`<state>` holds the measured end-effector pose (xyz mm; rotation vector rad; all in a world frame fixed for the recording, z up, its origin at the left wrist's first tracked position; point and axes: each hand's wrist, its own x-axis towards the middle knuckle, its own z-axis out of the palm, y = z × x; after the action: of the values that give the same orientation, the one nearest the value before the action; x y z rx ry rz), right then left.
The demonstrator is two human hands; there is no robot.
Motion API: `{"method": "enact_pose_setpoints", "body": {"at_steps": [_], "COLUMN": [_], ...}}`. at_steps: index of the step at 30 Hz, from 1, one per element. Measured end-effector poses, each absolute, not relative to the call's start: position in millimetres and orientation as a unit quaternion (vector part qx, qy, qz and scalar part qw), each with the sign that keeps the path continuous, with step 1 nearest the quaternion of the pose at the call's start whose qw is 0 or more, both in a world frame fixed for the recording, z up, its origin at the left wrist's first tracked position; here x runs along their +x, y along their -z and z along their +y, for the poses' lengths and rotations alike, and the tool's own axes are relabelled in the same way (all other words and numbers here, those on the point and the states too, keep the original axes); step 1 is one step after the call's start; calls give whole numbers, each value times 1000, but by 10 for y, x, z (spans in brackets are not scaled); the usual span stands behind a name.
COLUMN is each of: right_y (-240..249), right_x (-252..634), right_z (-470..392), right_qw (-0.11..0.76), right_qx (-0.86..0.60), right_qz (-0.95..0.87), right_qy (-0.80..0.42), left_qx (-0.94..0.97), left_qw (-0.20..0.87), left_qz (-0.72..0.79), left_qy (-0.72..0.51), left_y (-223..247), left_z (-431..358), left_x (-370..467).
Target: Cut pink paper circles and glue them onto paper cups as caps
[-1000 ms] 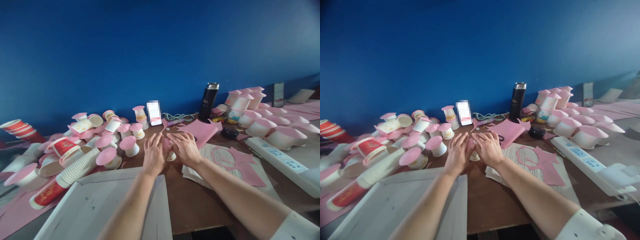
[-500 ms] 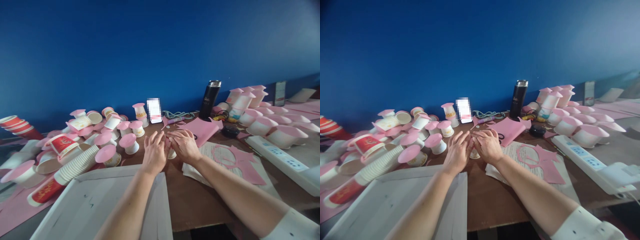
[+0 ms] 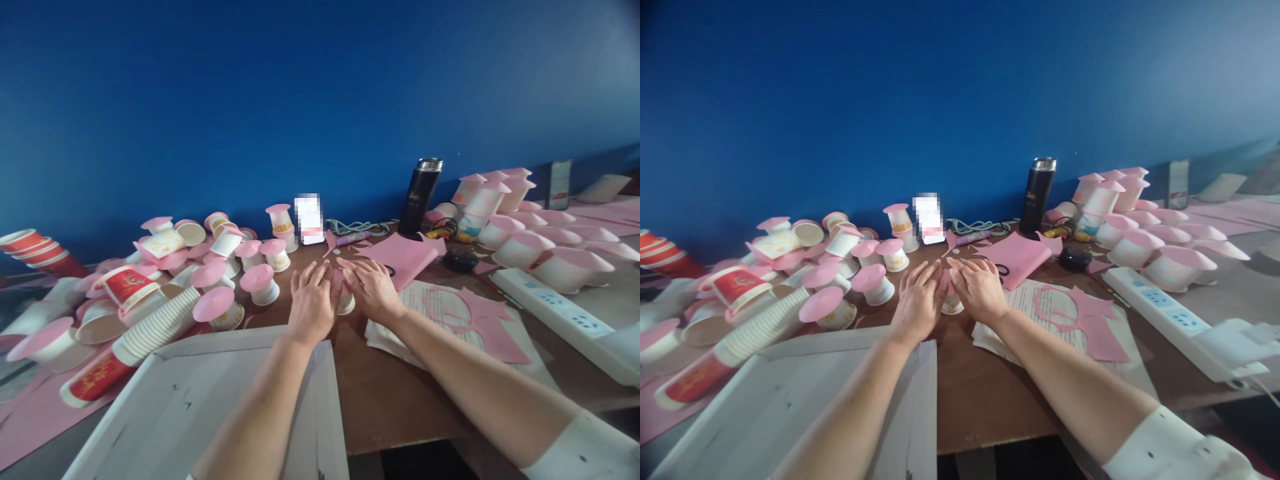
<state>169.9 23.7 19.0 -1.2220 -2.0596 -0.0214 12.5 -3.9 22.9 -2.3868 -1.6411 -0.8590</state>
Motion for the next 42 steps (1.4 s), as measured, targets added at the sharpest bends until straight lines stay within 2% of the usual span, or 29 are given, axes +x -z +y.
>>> {"method": "enact_pose_setpoints", "body": {"at_steps": [8,30,34,37,42], "right_y": [-166,-117,-107,-106,-55], "right_x": [1678,1657,1675,1715,1783], "right_z": [213,218,232,265,375], "right_qw": [325,349,379,442,542], "right_qx": [-477,-477,-464,-451,-461], "right_qz": [-816,-807,-801,-776,-700], "right_qy": [35,3,-2,-6,-53], "left_qx": [-782,-782,-779,-753,-700], "left_qw": [79,49,-24,-111,-298], "left_qz": [-543,-529,-508,-496,-545], "left_qy": [297,325,368,417,352], "left_y": [-180,-143,-152,-116,-35], "left_z": [-18,-13,10,60,125], "left_x": [145,130,67,-26,-149]}}
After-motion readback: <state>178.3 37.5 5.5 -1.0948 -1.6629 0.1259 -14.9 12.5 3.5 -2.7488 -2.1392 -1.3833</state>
